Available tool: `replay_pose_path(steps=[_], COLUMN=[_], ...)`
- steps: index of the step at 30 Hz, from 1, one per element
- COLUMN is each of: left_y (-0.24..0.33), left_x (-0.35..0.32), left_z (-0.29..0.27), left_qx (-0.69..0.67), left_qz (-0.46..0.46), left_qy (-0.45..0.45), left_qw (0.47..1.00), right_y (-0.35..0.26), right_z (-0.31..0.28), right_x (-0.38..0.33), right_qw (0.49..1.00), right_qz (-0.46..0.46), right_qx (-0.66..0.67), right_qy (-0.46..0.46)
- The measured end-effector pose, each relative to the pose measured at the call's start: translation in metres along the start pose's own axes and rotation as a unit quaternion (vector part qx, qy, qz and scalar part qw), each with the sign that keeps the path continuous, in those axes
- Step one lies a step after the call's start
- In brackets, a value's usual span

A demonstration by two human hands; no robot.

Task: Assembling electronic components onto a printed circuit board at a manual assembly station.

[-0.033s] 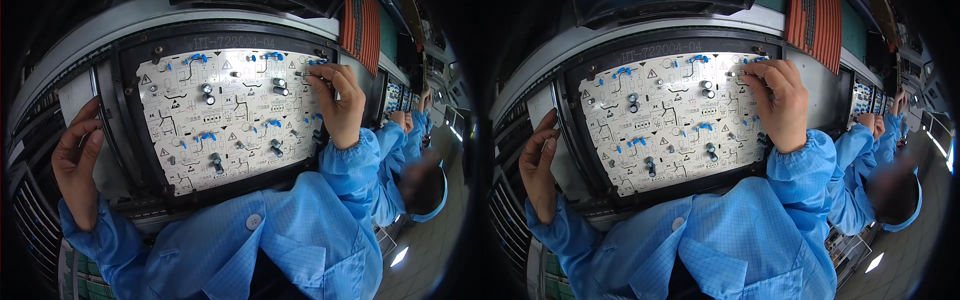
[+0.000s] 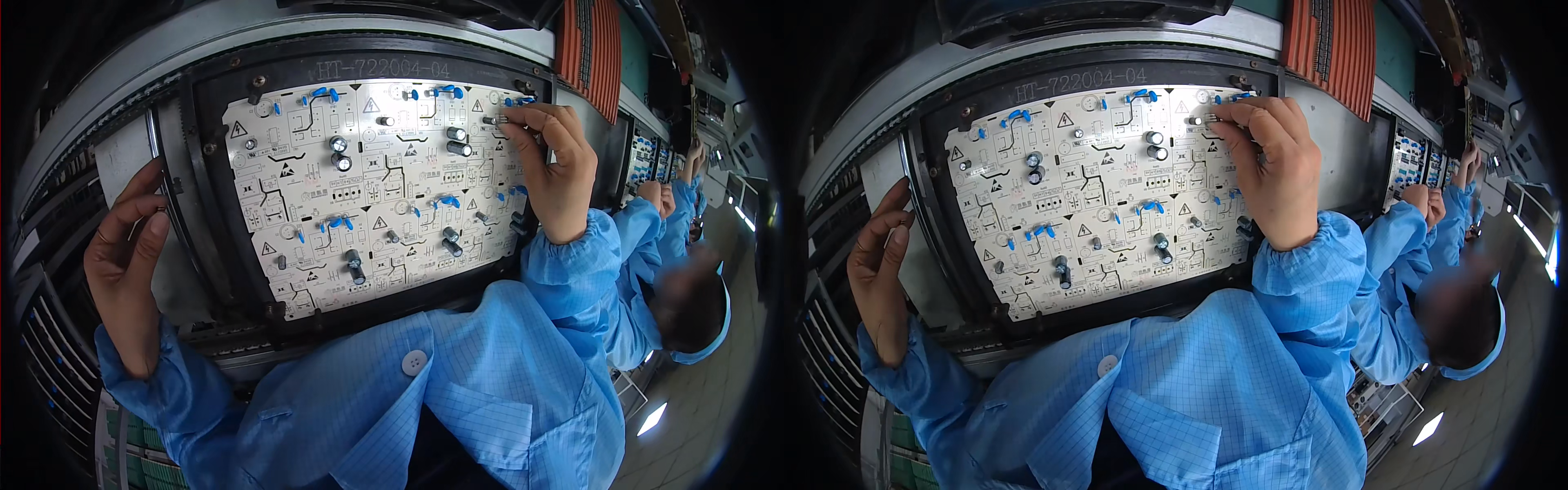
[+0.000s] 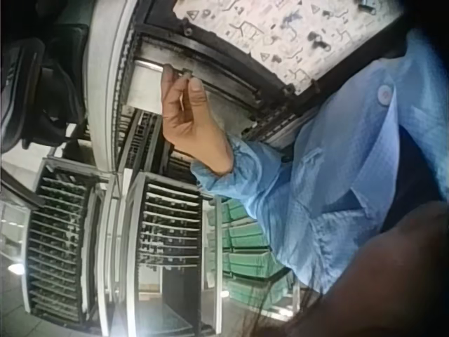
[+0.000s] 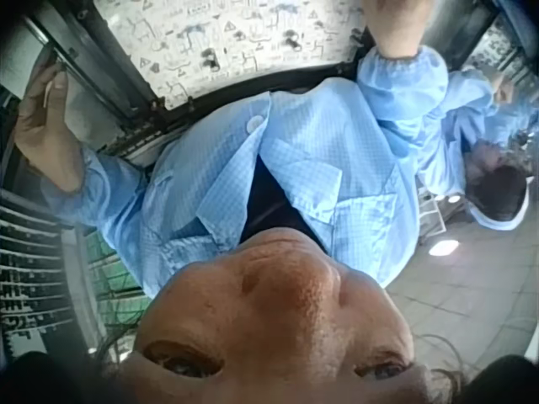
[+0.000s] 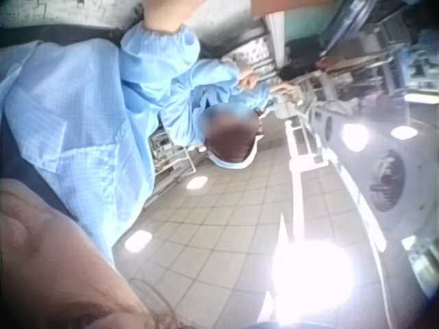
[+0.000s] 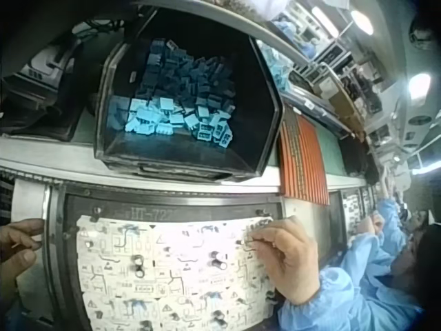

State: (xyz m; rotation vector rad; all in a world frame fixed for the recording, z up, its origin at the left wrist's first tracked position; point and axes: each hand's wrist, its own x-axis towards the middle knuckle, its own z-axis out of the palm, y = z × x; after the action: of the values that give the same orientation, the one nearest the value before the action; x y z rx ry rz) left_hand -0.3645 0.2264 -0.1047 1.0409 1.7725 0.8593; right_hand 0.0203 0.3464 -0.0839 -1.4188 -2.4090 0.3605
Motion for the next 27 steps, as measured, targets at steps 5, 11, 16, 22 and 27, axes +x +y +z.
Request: replay_pose_path(steps=[5,11,16,22,27], left_y=[0.004,0.002,0.004,0.009,0.007], left_x=[0.0,-0.003,-0.004,0.001,-0.001], left_z=[0.001,-0.001,-0.002,0.003,-0.001], left_qx=[0.0,-0.017,-0.025,-0.034,-0.029], left_qz=[-0.001,0.002,0.016,0.0,-0.009], left_qy=[-0.007,-0.011,-0.019,-0.021,-0.011], left_qw=[1.0,1.0,0.999,0.999,0.999], right_y=[-0.003,-0.008,-0.013,-0.008,-0.005], right_z=[-0.002,0.0,0.005,0.009,0.0], right_x=[0.001,-0.002,-0.007,-0.01,-0.009], right_qw=[1.0,1.0,0.998,0.995,0.988], right_qz=[0.0,0.002,0.034,0.074,0.102], right_qx=[-0.021,-0.001,0.003,0.025,0.067], right_qy=[0.006,0.015,0.044,0.067,0.093])
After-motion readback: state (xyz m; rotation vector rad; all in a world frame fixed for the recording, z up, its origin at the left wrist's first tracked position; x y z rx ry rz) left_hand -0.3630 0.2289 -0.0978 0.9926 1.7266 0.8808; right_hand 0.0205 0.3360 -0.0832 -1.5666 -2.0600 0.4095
